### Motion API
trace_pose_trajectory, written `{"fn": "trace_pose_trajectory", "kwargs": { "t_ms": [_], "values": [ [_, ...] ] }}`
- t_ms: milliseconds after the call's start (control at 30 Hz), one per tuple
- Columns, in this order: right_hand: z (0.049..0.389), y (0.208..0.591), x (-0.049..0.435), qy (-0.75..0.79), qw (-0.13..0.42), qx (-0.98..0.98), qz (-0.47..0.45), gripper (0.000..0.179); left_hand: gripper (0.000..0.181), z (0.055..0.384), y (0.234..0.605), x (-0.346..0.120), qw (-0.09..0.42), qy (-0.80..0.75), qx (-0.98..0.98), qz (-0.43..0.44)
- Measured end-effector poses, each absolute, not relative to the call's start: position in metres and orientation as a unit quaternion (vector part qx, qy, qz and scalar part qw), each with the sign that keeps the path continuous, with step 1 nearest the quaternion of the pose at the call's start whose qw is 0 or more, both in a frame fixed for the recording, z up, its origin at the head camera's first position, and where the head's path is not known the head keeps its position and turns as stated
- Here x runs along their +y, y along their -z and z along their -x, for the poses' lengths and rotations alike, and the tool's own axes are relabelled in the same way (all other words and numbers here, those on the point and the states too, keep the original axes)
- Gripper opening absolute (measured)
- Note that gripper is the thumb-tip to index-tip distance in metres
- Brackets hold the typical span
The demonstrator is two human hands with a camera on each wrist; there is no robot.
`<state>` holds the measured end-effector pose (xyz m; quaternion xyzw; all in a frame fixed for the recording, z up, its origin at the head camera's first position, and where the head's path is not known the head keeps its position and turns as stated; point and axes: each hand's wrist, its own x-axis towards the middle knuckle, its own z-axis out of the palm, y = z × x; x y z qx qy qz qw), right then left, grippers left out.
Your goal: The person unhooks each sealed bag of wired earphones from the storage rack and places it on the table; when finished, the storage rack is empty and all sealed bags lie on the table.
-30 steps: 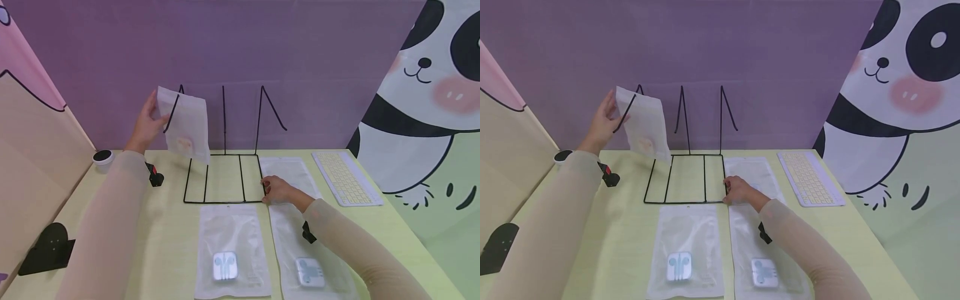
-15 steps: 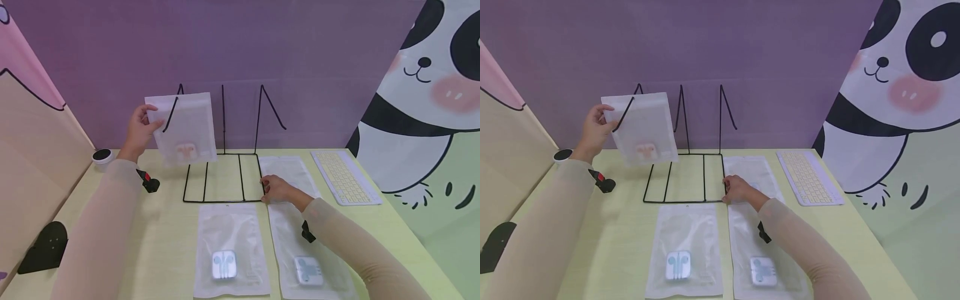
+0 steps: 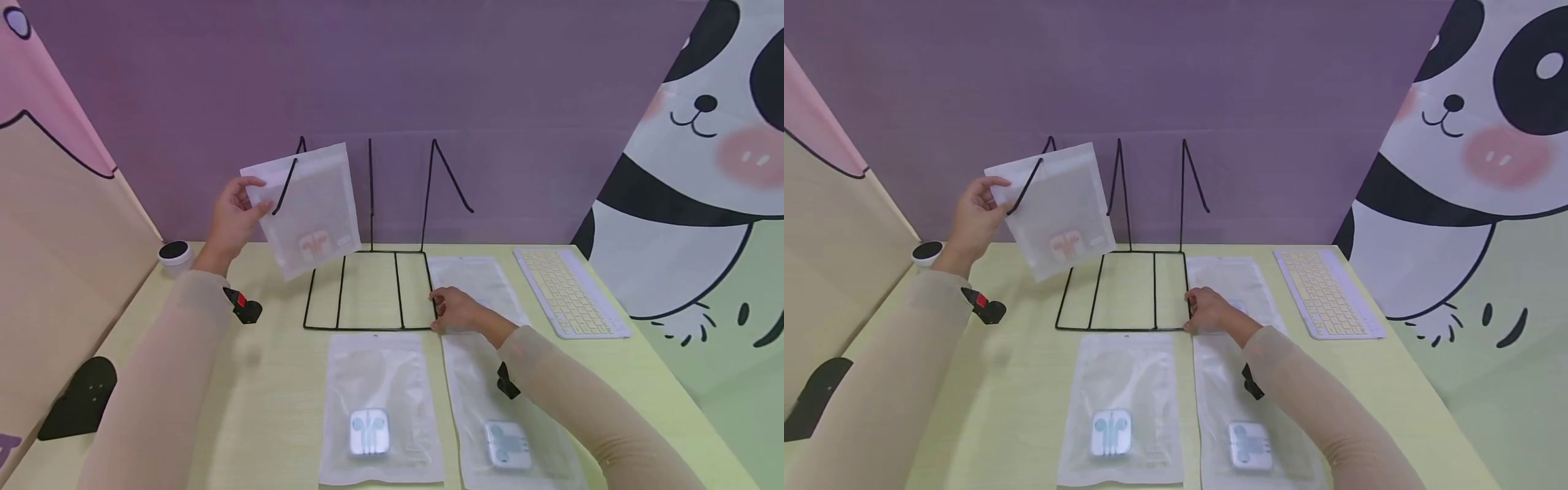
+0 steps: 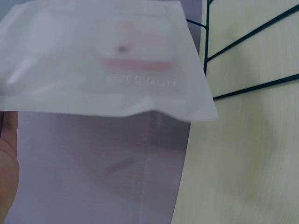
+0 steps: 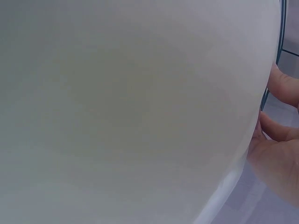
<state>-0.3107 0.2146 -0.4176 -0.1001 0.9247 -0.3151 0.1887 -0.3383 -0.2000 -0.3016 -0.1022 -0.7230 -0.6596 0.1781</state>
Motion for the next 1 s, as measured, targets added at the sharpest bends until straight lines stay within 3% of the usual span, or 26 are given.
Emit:
{"fn": "trace_pose_trajectory", "kwargs": {
  "t_ms": [200,1000],
  "values": [
    [0.31,0.418,0.216,0.312,0.184,0.926,0.103,0.07,0.024,0.325,0.3,-0.199,0.195,0.66,-0.719,0.099],
    [0.31,0.416,0.213,0.305,0.177,0.929,0.114,0.07,0.035,0.261,0.301,-0.202,0.23,0.65,-0.708,0.151]
  ]
}}
